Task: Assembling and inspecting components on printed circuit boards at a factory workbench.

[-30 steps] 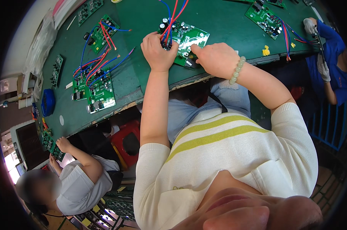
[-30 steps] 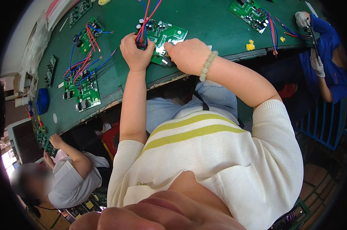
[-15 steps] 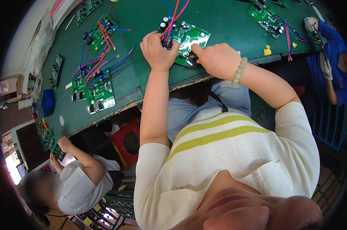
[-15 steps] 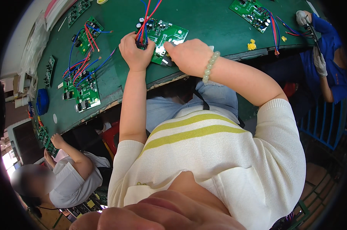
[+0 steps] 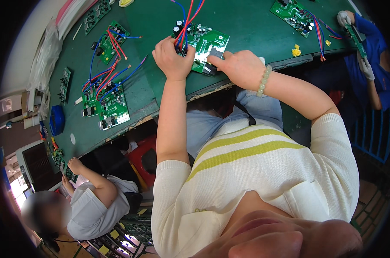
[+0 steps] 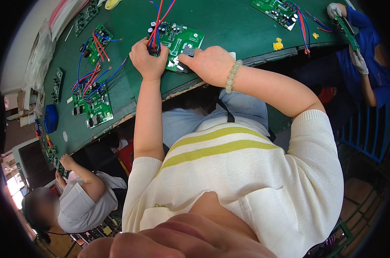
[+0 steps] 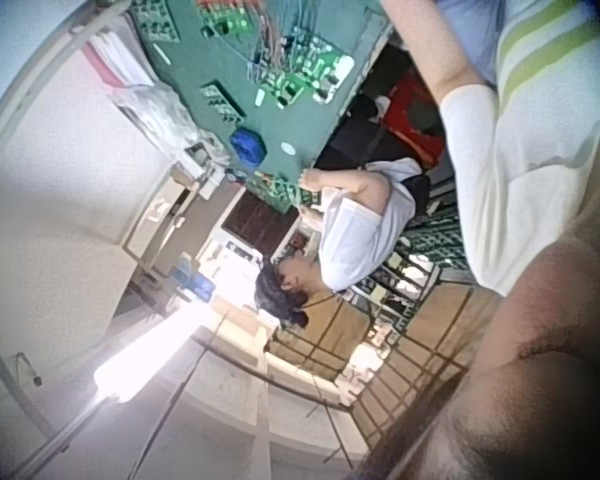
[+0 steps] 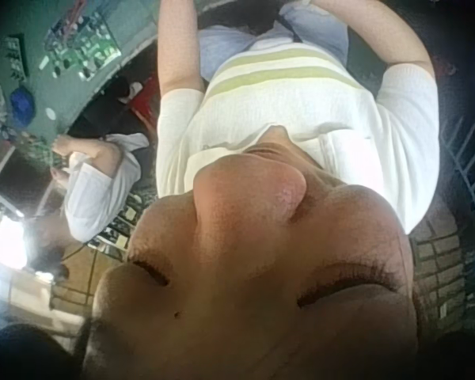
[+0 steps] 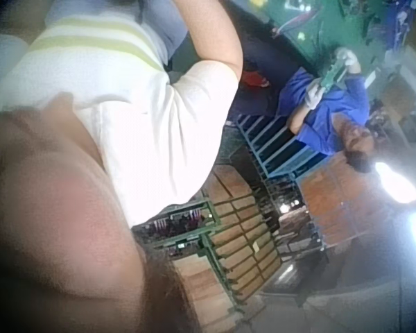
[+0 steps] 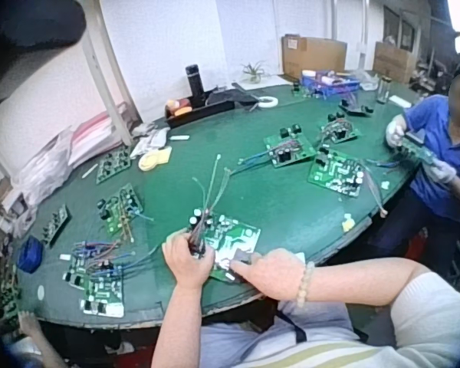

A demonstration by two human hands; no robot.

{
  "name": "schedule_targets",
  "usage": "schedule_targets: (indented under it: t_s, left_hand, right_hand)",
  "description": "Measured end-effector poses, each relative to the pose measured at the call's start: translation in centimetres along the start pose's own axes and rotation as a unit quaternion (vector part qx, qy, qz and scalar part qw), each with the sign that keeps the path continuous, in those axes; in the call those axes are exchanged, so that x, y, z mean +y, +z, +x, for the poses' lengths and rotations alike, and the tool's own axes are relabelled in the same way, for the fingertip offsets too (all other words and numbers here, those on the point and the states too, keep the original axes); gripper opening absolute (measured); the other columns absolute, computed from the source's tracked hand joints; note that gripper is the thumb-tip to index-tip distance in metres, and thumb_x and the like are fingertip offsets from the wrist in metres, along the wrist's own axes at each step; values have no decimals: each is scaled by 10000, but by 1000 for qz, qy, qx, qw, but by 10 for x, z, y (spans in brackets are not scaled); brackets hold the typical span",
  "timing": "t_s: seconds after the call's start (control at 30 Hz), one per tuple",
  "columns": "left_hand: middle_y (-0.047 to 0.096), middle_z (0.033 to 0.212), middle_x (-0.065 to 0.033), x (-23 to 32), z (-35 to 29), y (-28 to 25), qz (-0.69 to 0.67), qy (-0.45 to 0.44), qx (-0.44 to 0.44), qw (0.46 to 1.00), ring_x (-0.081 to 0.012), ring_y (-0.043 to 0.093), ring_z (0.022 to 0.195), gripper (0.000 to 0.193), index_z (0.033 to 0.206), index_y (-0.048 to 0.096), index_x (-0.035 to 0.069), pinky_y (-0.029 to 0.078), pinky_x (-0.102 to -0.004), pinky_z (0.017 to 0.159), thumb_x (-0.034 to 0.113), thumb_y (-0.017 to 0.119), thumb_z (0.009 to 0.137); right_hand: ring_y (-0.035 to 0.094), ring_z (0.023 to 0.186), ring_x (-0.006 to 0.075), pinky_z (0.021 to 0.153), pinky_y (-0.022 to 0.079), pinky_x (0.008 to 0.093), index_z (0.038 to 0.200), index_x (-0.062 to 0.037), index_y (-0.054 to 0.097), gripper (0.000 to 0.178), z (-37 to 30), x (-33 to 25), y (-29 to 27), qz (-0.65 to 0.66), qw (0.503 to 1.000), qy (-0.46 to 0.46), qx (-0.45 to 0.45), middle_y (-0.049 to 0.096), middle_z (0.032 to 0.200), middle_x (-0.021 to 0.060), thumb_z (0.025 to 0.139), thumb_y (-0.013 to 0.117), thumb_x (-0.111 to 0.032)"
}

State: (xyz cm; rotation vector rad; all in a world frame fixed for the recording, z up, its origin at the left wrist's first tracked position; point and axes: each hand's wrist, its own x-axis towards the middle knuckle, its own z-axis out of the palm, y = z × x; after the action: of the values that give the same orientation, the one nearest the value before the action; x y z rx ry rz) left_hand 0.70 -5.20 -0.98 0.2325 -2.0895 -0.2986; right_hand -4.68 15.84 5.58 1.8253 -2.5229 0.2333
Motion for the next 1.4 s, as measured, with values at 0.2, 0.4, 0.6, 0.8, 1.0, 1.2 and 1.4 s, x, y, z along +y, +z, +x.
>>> schedule_targets:
  t_s: [0.2, 0.4, 0.6, 0.8, 1.0, 1.2, 1.4]
  left_hand:
    - [647, 942, -100, 0, 1, 0, 15, 8, 6, 1000, -269, 590, 890, 323, 843, 563, 62, 415, -390, 715, 192, 743, 609]
    - [652, 941, -100, -1, -2, -1, 26, -2, 4, 1000, -271, 589, 891, 334, 852, 564, 60, 416, -389, 720, 200, 748, 611]
    - [645, 912, -86, -2, -4, -4, 44, -20, -12, 999, -272, 584, 866, 328, 841, 548, 63, 414, -397, 717, 201, 749, 621]
    - [617, 866, -73, -3, -1, -2, 27, -22, -15, 999, -274, 573, 840, 312, 826, 536, 68, 413, -404, 713, 175, 750, 625]
    - [618, 883, -81, -3, -2, -1, -14, -54, -30, 998, -280, 571, 845, 307, 842, 539, 61, 427, -402, 743, 153, 751, 640]
    - [579, 784, -87, 4, -1, -6, -54, -82, -33, 995, -294, 564, 763, 312, 896, 605, 39, 452, -413, 701, 177, 770, 671]
    - [583, 811, -105, 11, 3, -13, -7, -157, -79, 984, -305, 566, 781, 399, 968, 578, 15, 452, -419, 717, 258, 780, 724]
  right_hand:
    - [641, 591, 293, 517, 505, 390, 1165, -186, 560, 303, -2, 3, 7, 24, 999, -3, 28, 610, 794, 119, 863, 588, -186]
    - [659, 645, 293, 547, 527, 381, 1212, -198, 573, 376, 1, 5, 4, -7, 1000, -15, -24, 610, 891, 148, 841, 567, -138]
    - [667, 676, 283, 568, 530, 380, 1248, -211, 580, 422, 9, 14, -5, -35, 997, -58, -42, 605, 903, 135, 833, 560, -135]
    - [668, 691, 274, 574, 521, 374, 1246, -221, 589, 415, 17, 13, -11, -75, 991, -99, -44, 600, 889, 124, 840, 553, -141]
    - [655, 680, 269, 570, 517, 377, 1230, -234, 584, 401, 5, 18, -15, -7, 999, -32, 22, 600, 866, 83, 840, 561, -142]
    - [634, 674, 296, 539, 500, 399, 1252, -265, 541, 350, -61, 52, -22, 47, 972, 175, 153, 580, 829, 68, 915, 555, -171]
    - [636, 587, 286, 471, 490, 386, 1228, -274, 541, 295, -145, 109, -4, -122, 902, 377, 172, 595, 797, 79, 936, 545, -231]
